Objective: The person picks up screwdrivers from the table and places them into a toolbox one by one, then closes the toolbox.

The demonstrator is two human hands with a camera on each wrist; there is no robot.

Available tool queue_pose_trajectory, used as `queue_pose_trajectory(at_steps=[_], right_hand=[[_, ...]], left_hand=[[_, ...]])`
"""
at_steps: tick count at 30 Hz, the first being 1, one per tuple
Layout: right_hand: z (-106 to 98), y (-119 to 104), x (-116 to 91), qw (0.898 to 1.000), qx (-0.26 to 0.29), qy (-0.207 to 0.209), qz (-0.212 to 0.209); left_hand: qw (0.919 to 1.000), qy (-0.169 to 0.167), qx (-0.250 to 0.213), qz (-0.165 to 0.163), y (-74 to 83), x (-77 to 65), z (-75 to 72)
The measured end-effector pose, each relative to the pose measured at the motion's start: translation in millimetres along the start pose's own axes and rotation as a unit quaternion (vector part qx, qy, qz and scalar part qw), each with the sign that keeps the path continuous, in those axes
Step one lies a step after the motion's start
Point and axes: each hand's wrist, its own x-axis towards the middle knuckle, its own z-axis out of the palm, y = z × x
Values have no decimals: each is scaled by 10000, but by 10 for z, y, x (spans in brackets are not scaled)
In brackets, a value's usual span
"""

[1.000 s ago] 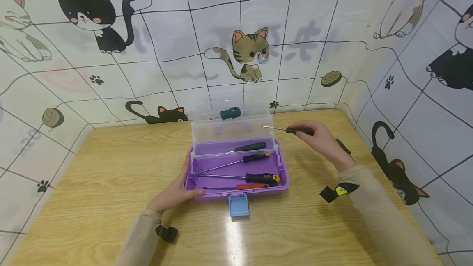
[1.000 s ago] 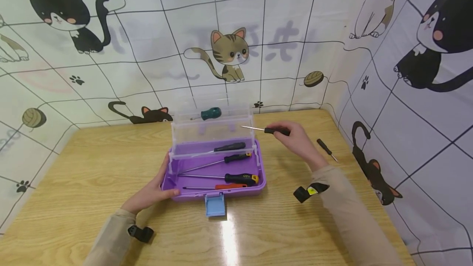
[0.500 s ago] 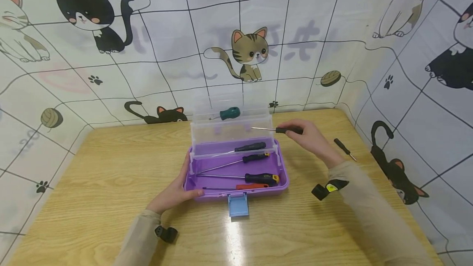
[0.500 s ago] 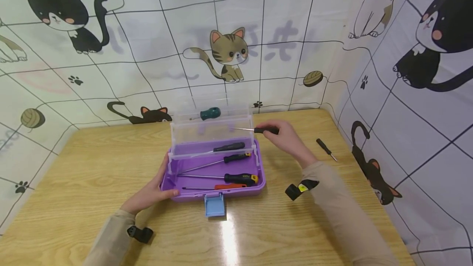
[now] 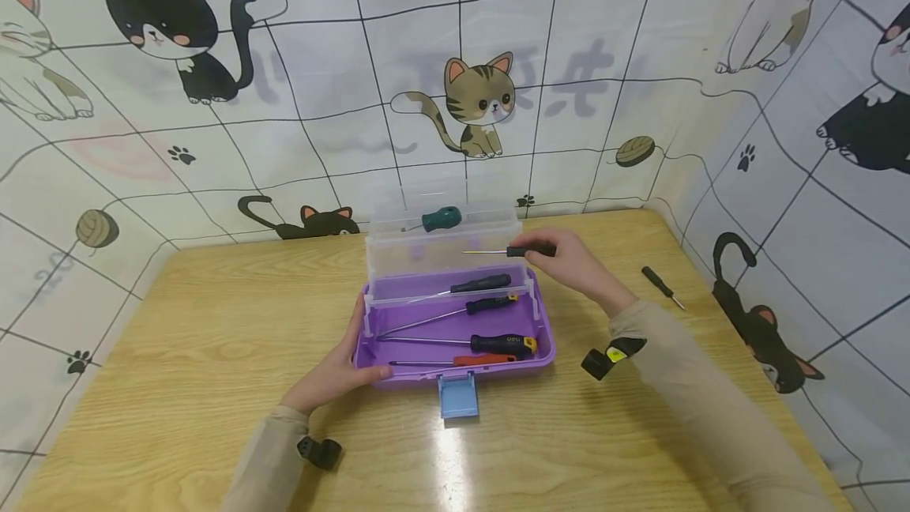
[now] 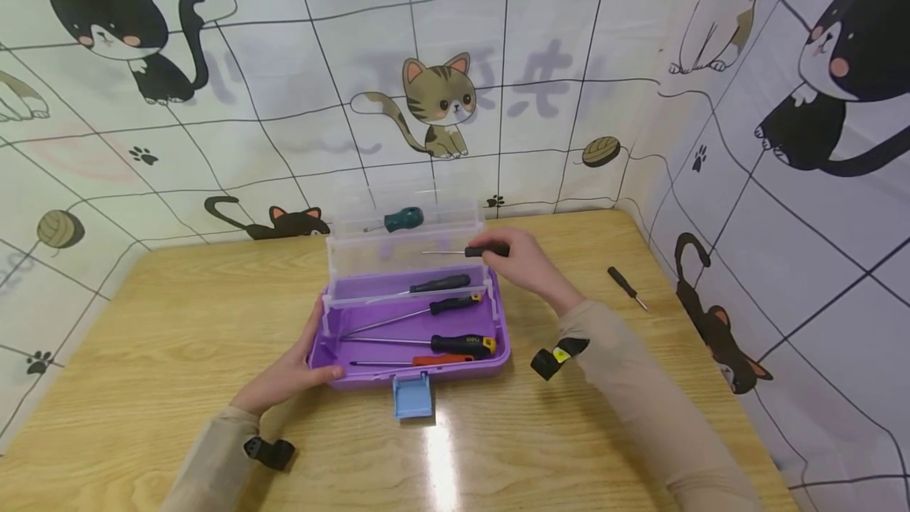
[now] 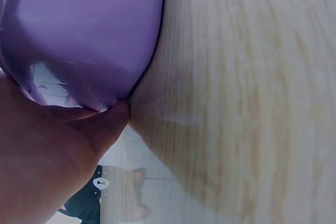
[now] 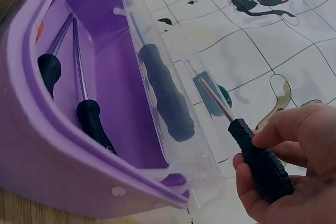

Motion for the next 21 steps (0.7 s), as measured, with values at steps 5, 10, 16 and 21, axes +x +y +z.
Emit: queue_pose_trajectory(at_steps=[5, 10, 16, 21], right_hand=[[82, -28, 65, 9998, -53, -85, -163], [159, -40, 117, 9986, -187, -250, -420], [220, -81, 154, 9975, -262, -331, -564], [249, -119, 199, 9969, -345, -411, -581]], left_hand=[[10000, -11, -16, -92, 9, -13, -1], [9999, -12, -17, -142, 17, -19, -1], [9999, -17, -19, -143, 25, -16, -1], [9999, -11, -29, -156, 30, -17, 0]])
